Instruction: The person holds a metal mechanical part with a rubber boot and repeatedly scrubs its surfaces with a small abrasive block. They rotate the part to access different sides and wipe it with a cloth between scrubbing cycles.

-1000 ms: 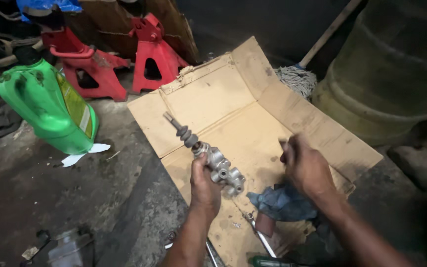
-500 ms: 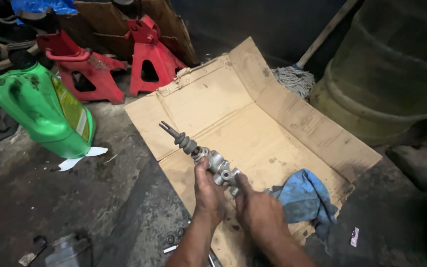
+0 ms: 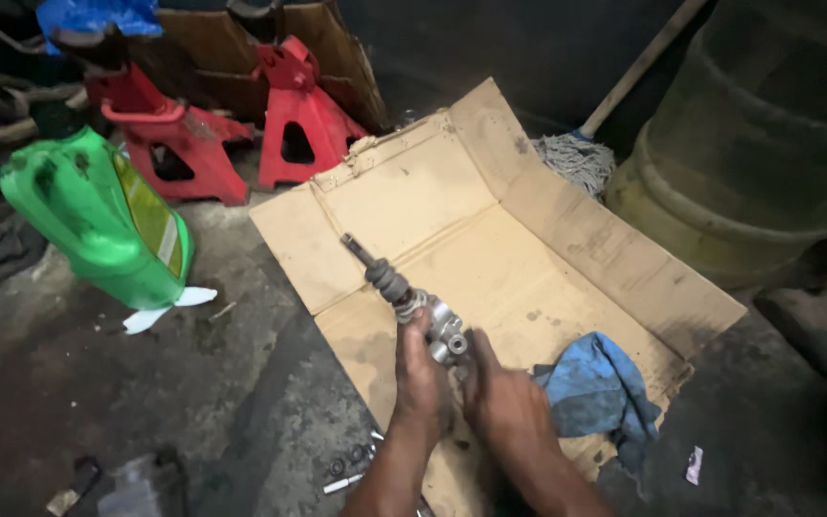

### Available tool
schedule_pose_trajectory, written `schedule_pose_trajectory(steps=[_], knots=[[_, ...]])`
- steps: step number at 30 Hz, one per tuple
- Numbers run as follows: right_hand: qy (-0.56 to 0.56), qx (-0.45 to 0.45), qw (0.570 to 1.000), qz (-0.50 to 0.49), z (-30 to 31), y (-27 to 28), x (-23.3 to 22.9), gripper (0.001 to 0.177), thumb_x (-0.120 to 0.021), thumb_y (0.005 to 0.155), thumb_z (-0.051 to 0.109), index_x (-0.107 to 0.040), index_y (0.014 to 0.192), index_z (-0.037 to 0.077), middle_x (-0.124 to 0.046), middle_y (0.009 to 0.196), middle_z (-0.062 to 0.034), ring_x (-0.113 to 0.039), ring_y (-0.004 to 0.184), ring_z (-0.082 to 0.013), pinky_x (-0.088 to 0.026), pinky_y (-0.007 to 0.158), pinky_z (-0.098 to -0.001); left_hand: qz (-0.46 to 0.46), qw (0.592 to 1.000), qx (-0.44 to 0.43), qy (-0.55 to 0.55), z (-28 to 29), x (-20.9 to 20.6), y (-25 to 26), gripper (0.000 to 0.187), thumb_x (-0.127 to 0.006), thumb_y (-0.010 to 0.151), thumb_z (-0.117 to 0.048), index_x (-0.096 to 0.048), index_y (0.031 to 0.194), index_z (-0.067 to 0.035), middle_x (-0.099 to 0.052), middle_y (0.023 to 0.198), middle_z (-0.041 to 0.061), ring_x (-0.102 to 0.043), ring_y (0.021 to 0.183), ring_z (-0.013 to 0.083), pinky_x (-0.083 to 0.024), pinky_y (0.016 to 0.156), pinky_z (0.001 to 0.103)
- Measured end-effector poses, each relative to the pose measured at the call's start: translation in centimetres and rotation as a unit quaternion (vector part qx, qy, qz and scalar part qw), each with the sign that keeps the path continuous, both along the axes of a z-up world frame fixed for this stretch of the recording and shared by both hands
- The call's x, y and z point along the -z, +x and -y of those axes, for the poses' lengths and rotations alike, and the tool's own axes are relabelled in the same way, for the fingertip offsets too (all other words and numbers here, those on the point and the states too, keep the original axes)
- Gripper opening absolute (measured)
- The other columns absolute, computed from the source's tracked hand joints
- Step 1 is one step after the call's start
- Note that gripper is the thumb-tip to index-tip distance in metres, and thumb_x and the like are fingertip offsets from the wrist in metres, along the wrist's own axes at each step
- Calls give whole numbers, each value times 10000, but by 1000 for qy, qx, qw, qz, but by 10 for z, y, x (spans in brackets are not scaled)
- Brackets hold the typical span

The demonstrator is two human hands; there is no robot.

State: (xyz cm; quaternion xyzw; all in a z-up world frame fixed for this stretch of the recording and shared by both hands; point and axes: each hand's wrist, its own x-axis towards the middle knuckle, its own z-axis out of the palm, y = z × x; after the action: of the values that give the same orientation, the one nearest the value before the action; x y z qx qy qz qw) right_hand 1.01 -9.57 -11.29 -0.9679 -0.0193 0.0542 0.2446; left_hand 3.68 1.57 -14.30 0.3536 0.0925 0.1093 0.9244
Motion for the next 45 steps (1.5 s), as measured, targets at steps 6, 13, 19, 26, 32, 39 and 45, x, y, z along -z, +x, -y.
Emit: schedule_pose_trajectory(steps=[6, 13, 19, 26, 32, 39, 45], knots=[[99, 20, 993, 61, 1, -2, -3, 459, -575, 914, 258, -602, 1366, 180, -703, 856, -300, -690, 847, -493, -554, 772, -580, -12, 999, 26, 33, 1, -2, -5, 339, -519, 960, -416, -588, 1097, -114, -600, 841, 23, -574, 751, 165, -466, 669, 332], [125, 11, 990, 62, 7, -2, -2, 439, -574, 905, 250, -630, 1330, 153, -705, 833, -284, -706, 814, -461, -569, 750, -547, -51, 998, 29, -7, 1, -1, -1, 362, -516, 945, -410, -598, 1138, -115, -616, 887, 22, -588, 793, 163, -471, 718, 340], [158, 24, 985, 61, 6, 0, -3, 471, -578, 902, 251, -635, 1356, 138, -714, 886, -285, -693, 895, -462, -556, 789, -542, -38, 999, 35, -12, -5, 3, 4, 401, -486, 962, -432, -589, 1157, -97, -603, 910, 32, -570, 817, 169, -472, 747, 350], [161, 37, 985, 49, 11, 2, -2, 422, -576, 928, 285, -640, 1313, 124, -723, 898, -266, -706, 914, -444, -564, 805, -525, -28, 998, 43, -23, -5, 8, 4, 387, -489, 964, -393, -590, 1172, -83, -622, 942, 43, -588, 862, 176, -484, 812, 359], [82, 26, 996, 24, 6, -4, -12, 504, -572, 909, 282, -603, 1404, 198, -728, 813, -257, -713, 814, -460, -561, 785, -555, -57, 997, 54, -9, -1, 2, 1, 406, -483, 938, -393, -610, 1190, -101, -649, 948, 25, -618, 869, 166, -499, 792, 343], [48, 14, 999, 16, 4, -3, -30, 520, -597, 873, 242, -577, 1385, 159, -696, 785, -305, -685, 790, -508, -541, 759, -598, -21, 999, 34, 24, 6, -1, -2, 351, -529, 953, -349, -603, 1173, -86, -607, 920, 24, -590, 840, 164, -485, 759, 339], [65, 21, 998, -10, 1, -7, -25, 374, -546, 930, 244, -629, 1282, 152, -706, 834, -297, -687, 844, -497, -537, 803, -592, -4, 999, 40, 19, 6, 3, -6, 335, -548, 941, -347, -590, 1161, -98, -603, 919, 31, -592, 828, 167, -490, 761, 330]])
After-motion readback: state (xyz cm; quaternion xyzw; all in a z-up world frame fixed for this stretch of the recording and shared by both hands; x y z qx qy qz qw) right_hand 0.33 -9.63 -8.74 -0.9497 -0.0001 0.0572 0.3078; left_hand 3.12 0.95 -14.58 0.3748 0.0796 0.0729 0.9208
